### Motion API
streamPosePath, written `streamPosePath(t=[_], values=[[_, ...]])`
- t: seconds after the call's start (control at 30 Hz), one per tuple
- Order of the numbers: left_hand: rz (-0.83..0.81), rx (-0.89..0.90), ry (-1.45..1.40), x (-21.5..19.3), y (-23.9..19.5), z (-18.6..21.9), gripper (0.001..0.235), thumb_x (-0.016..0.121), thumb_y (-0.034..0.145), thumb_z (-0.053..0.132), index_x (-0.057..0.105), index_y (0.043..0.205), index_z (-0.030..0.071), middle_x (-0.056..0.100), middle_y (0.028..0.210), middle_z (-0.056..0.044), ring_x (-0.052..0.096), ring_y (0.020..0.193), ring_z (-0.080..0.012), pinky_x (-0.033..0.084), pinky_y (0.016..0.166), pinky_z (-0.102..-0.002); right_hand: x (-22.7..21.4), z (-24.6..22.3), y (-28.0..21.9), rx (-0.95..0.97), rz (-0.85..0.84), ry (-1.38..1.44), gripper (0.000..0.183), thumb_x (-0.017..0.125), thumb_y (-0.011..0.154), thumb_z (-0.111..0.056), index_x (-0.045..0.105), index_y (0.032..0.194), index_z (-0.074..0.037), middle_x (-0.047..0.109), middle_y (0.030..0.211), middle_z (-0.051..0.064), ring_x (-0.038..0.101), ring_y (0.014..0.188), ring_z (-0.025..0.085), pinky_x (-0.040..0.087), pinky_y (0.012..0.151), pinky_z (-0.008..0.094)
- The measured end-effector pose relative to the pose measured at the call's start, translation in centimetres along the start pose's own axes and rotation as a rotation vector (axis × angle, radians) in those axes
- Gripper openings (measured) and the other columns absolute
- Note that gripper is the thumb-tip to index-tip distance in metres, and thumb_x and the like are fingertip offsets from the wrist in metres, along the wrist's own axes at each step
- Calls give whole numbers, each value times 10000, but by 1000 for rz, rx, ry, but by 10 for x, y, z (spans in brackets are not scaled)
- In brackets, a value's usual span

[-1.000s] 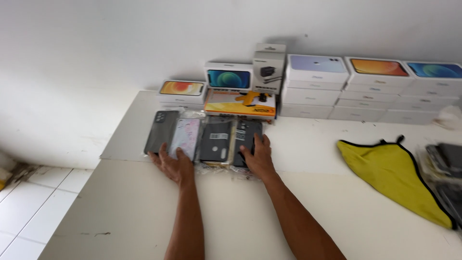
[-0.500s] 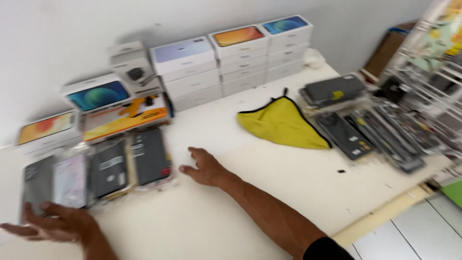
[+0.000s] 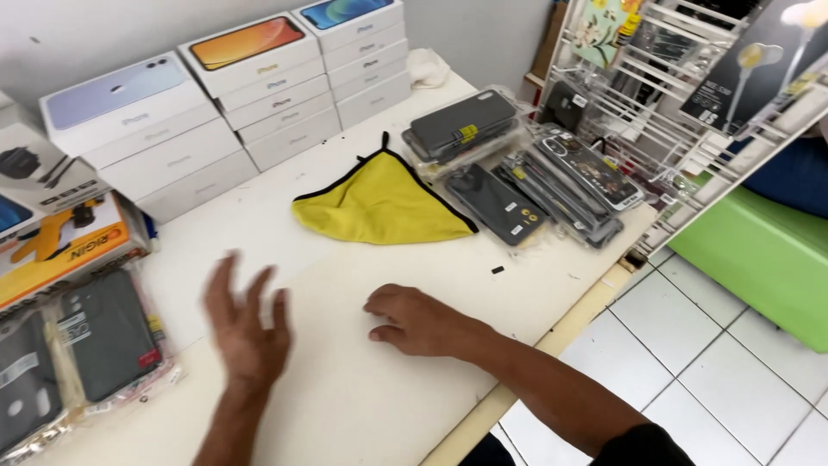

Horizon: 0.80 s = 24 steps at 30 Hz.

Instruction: The person is cleaning individual phone cases with a yellow cloth and then carefully sliding them into clear plastic packaging sleeves.

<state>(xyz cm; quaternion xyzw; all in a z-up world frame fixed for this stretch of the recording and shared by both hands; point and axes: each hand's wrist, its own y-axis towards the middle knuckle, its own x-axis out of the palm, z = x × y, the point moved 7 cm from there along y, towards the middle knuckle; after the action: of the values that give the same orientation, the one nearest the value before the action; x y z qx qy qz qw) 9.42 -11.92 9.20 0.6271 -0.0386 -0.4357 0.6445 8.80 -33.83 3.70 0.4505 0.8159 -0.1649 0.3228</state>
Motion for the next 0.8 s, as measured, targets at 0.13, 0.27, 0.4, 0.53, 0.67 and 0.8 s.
streamPosePath(t=[0.13, 0.27, 0.4, 0.53, 0.67, 0.8], values=[[-91, 49, -189, 79, 2, 65, 340, 737, 901, 107, 686, 1235, 71, 519, 1410, -213, 522, 1318, -434, 426, 1119, -531, -43, 7, -39, 186, 15, 140, 374, 640, 996, -159, 616, 1304, 51, 596, 1344, 249, 644, 1247, 367, 594, 990, 397], [-235, 92, -386, 138, 5, 132, 309, 734, 921, 158, 696, 1209, 51, 586, 1343, -202, 580, 1262, -396, 469, 1079, -506, -72, 60, -66, 251, 226, -92, 298, 648, 982, -190, 687, 1252, -70, 668, 1261, 155, 687, 1162, 316, 610, 936, 402], [-661, -53, -274, 181, 11, 173, 445, 611, 1021, 343, 604, 1364, 59, 456, 1493, -227, 421, 1430, -413, 383, 1153, -549, -119, 115, -90, 255, 591, -591, 336, 709, 926, -294, 723, 1226, -143, 663, 1314, 105, 654, 1205, 300, 562, 956, 408], [-818, -165, -267, 216, 3, 174, 567, 566, 1034, 430, 500, 1468, 71, 368, 1535, -248, 349, 1470, -441, 330, 1181, -582, -153, 132, -101, 311, 696, -709, 426, 733, 934, -319, 699, 1261, -48, 606, 1334, 192, 657, 1160, 365, 581, 898, 476], [-806, -129, -231, 227, -2, 171, 565, 553, 1038, 462, 542, 1423, 49, 376, 1536, -251, 316, 1490, -438, 288, 1197, -584, -163, 142, -99, 534, 597, -677, 604, 665, 955, -476, 623, 1356, -26, 530, 1423, 244, 546, 1322, 438, 476, 1030, 616], [-844, -139, -237, 224, -2, 169, 564, 540, 1041, 458, 535, 1428, 48, 362, 1557, -257, 307, 1503, -434, 277, 1213, -564, -159, 147, -94, 595, 571, -656, 653, 712, 903, -554, 627, 1274, -24, 608, 1306, 255, 591, 1264, 444, 485, 992, 633]])
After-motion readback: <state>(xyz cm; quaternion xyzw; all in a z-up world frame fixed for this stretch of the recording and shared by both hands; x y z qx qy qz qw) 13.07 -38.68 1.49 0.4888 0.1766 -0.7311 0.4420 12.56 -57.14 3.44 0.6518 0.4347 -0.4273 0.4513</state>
